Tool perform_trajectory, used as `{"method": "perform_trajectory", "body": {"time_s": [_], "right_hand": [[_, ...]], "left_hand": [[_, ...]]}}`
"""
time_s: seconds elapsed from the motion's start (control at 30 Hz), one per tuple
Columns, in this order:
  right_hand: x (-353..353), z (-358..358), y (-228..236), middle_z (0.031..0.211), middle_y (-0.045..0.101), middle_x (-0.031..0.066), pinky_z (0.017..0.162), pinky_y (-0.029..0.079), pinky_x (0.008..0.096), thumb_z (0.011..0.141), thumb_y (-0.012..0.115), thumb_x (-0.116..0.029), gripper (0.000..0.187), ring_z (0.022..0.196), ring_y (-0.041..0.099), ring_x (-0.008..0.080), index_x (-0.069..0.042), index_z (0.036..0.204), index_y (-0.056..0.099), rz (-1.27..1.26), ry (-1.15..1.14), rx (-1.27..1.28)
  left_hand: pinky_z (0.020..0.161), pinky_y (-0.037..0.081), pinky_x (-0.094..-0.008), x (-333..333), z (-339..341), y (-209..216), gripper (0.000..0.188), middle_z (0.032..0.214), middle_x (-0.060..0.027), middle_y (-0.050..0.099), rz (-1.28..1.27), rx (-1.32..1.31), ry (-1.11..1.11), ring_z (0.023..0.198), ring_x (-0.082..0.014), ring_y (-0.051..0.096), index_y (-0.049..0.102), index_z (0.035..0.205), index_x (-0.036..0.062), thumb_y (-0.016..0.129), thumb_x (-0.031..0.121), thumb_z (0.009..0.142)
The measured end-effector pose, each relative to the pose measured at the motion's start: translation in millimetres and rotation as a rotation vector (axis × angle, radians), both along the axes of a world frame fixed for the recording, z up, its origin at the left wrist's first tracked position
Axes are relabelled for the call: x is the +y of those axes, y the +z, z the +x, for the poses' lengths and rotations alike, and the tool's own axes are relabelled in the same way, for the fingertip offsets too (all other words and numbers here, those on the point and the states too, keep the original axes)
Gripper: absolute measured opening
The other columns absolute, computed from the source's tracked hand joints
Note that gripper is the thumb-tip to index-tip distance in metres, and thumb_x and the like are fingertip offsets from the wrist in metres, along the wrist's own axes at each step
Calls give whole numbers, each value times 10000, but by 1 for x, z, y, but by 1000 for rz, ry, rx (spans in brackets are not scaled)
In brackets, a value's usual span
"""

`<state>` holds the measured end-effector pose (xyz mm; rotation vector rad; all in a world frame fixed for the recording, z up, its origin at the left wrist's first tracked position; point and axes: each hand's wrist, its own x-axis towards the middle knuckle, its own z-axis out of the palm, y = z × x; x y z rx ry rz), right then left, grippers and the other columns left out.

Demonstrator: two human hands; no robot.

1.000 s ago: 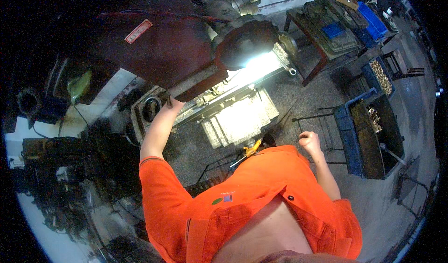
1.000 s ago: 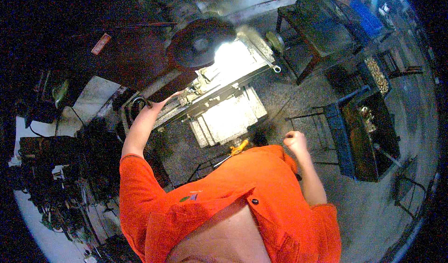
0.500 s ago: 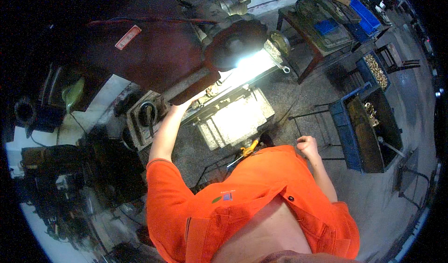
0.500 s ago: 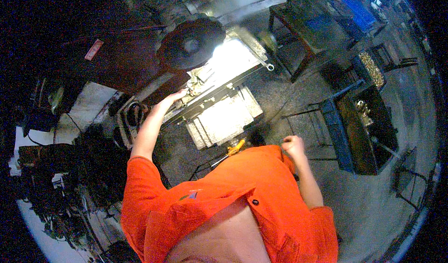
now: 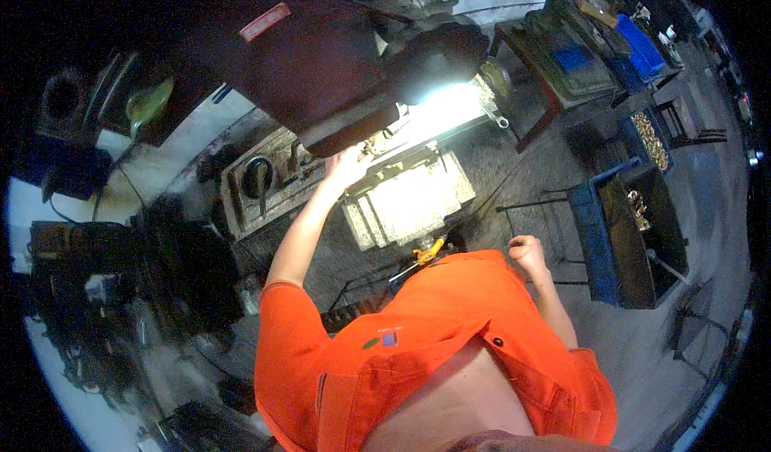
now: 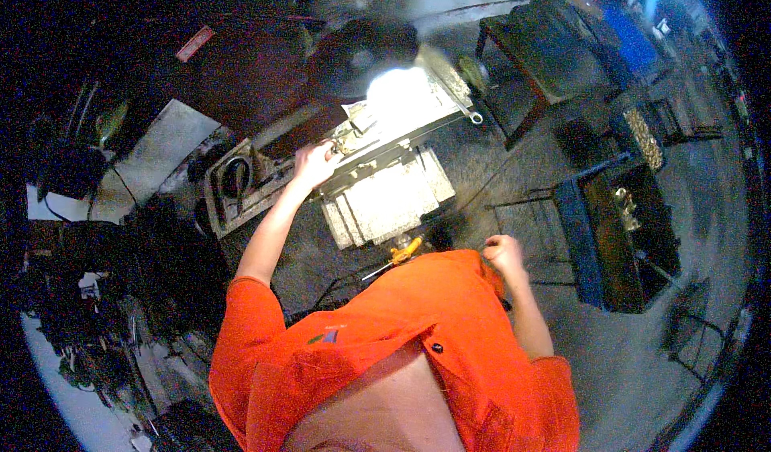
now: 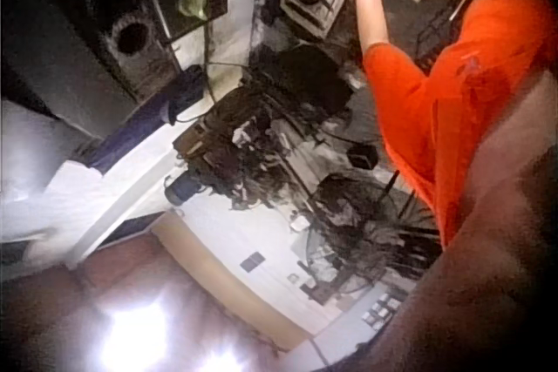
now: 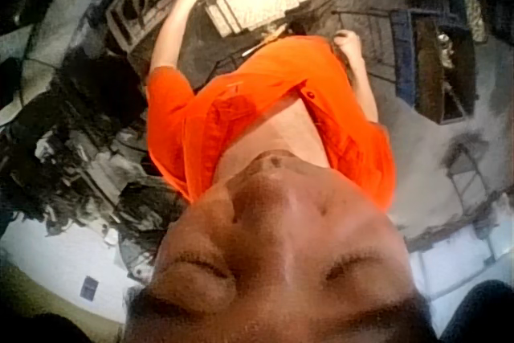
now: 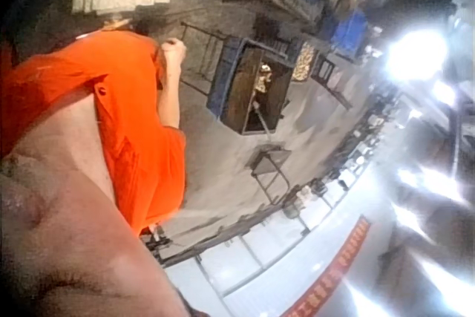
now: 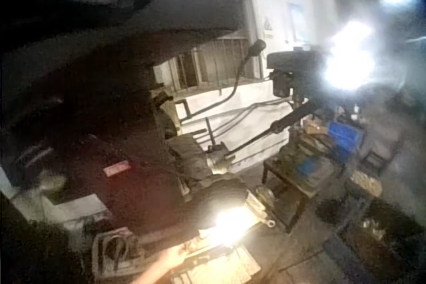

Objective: The person operates a milling machine, repeatedly loading small metal parts into the machine, activating the cutting cycle, and removing the finished parts. The person also uses a dial caliper to measure a finished part.

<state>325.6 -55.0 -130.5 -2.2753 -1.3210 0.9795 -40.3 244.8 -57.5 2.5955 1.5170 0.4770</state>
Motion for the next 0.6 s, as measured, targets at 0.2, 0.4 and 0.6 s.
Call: {"method": "perform_trajectory", "body": {"time_s": [0.2,0.4,0.6], "right_hand": [[-5,-1,4,859,647,170,742,497,347,583,594,-234,370,808,634,296,-59,900,672,-12,17,16],[-28,-6,10,889,653,142,773,490,350,584,593,-203,344,859,622,285,-65,888,679,-42,-16,-101],[-50,-14,32,874,651,141,740,495,380,574,618,-219,301,816,615,297,-111,847,685,-112,-136,-17]], "left_hand": [[685,491,-385,13,15,-5,360,796,-123,640,-172,135,-45,741,-297,623,628,923,100,629,396,718],[834,454,-351,26,25,-8,504,1059,-162,602,-496,-83,-114,960,-262,584,519,1158,51,593,352,761],[649,485,-380,34,-2,-12,369,730,-128,621,-200,145,-148,688,-280,608,630,972,95,598,356,714]]}}
